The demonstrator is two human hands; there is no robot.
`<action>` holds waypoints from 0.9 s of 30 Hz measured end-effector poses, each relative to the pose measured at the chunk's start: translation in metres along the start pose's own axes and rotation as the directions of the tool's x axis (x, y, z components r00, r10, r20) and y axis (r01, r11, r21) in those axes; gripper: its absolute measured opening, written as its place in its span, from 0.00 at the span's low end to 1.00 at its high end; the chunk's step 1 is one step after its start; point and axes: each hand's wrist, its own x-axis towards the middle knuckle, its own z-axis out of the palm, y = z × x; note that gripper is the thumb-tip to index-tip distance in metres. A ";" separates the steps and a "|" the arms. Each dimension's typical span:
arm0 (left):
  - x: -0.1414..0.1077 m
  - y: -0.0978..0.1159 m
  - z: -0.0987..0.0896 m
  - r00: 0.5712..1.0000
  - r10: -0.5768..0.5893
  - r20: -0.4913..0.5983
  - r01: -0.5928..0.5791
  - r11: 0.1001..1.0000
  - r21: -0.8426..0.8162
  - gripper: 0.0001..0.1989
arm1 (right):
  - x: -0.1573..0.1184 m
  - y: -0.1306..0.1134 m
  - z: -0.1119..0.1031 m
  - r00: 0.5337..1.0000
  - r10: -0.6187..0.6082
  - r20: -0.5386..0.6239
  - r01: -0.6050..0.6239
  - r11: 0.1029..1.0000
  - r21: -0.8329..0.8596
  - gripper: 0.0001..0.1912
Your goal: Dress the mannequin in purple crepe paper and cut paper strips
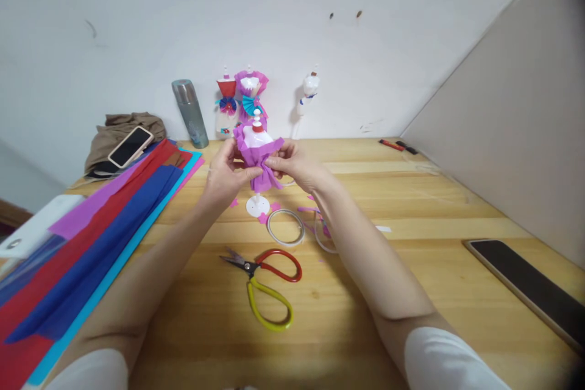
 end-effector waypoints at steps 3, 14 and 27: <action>0.001 -0.001 0.001 1.000 0.003 -0.001 -0.003 1.000 0.002 0.26 | 0.001 0.003 0.000 0.998 0.052 0.019 -0.053 0.996 0.073 0.23; 0.000 -0.005 -0.002 0.995 -0.029 -0.094 0.035 0.997 0.070 0.27 | -0.008 -0.007 0.015 0.975 -0.186 -0.125 0.157 0.965 -0.211 0.06; -0.004 0.003 0.004 0.990 0.069 -0.127 -0.041 0.977 0.207 0.35 | -0.011 -0.008 0.026 0.906 -0.334 -0.259 0.186 0.866 -0.464 0.07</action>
